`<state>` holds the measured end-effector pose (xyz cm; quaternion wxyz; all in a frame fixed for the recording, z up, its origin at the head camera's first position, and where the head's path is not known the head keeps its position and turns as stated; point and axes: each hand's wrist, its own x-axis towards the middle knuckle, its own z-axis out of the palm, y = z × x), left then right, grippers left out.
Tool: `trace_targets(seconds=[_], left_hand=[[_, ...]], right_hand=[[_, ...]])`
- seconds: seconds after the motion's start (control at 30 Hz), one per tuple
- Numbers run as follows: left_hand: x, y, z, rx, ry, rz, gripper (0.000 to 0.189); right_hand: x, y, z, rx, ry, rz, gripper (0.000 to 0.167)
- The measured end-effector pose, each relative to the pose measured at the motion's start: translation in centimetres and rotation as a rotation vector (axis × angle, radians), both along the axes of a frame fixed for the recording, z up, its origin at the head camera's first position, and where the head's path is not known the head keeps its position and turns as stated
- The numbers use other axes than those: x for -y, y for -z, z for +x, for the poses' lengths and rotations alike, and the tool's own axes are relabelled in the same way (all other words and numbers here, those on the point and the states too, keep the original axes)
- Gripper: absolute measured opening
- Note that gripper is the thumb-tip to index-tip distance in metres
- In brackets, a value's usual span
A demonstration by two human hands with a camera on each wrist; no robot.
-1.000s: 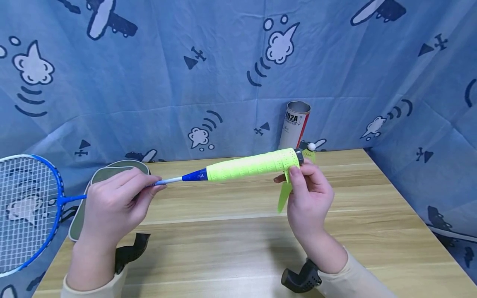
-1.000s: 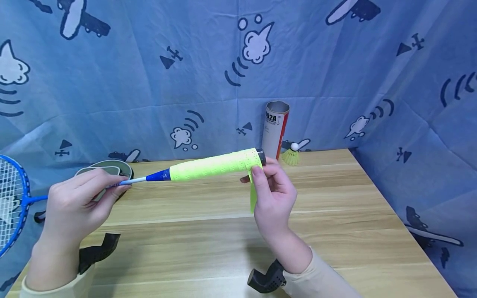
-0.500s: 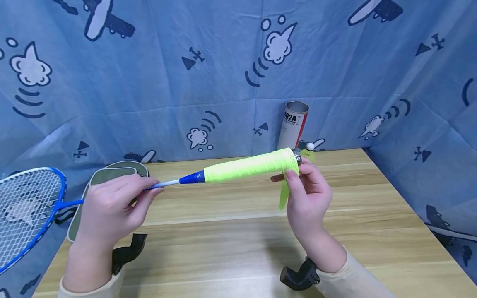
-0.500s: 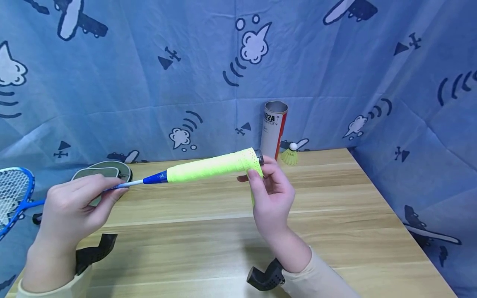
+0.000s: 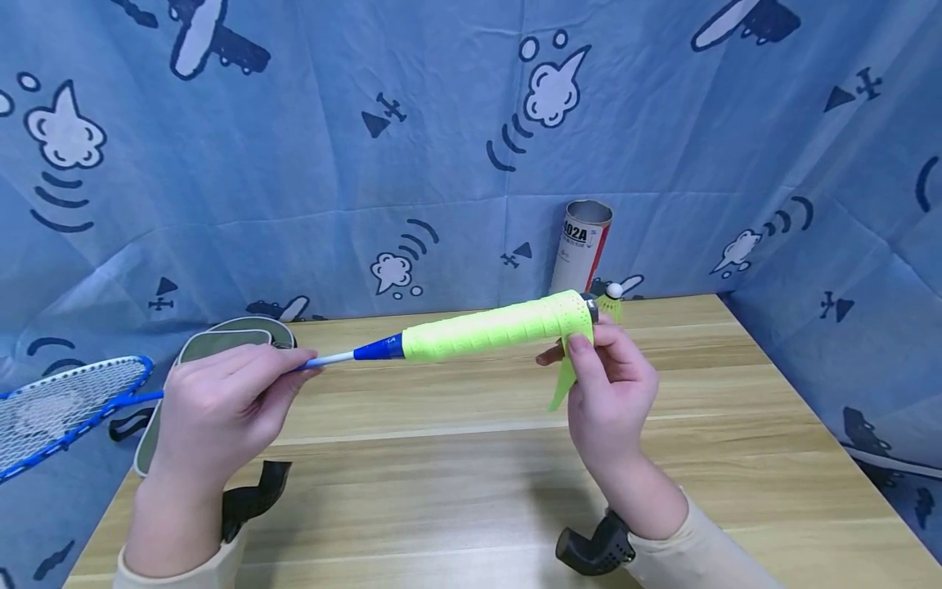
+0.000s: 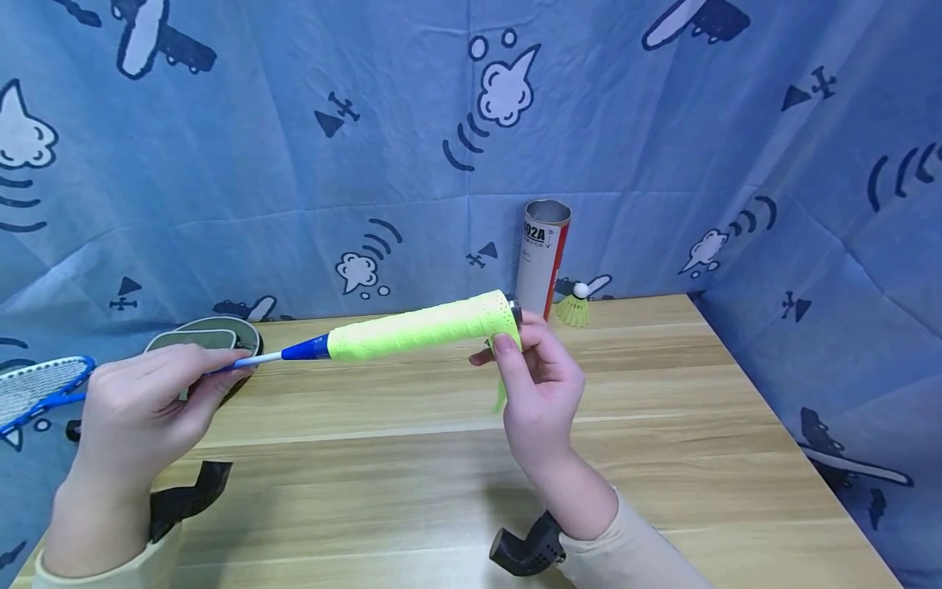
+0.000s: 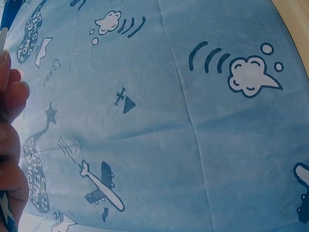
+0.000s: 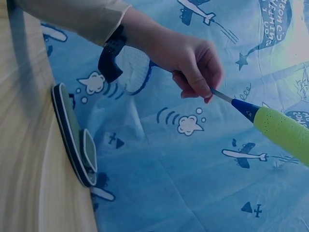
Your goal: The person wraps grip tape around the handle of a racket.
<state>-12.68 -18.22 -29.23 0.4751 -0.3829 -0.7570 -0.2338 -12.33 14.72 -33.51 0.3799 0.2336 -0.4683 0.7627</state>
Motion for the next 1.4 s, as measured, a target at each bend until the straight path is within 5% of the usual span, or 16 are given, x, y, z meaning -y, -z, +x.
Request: trace_targets(seconds=[0.4, 0.67, 1.17, 1.4], left_hand=[[-0.17, 0.11, 0.05, 0.038, 0.045, -0.060, 0.038], [-0.02, 0.04, 0.08, 0.035, 0.044, -0.070, 0.040], [0.25, 0.34, 0.22, 0.127, 0.021, -0.129, 0.039], [0.25, 0.38, 0.06, 0.070, 0.023, -0.121, 0.039]], right_hand=[[-0.47, -0.07, 0.19, 0.088, 0.054, -0.011, 0.016], [-0.18, -0.22, 0.26, 0.027, -0.019, -0.044, 0.008], [-0.19, -0.15, -0.01, 0.043, 0.073, -0.012, 0.019], [-0.33, -0.14, 0.18, -0.008, 0.011, -0.005, 0.002]])
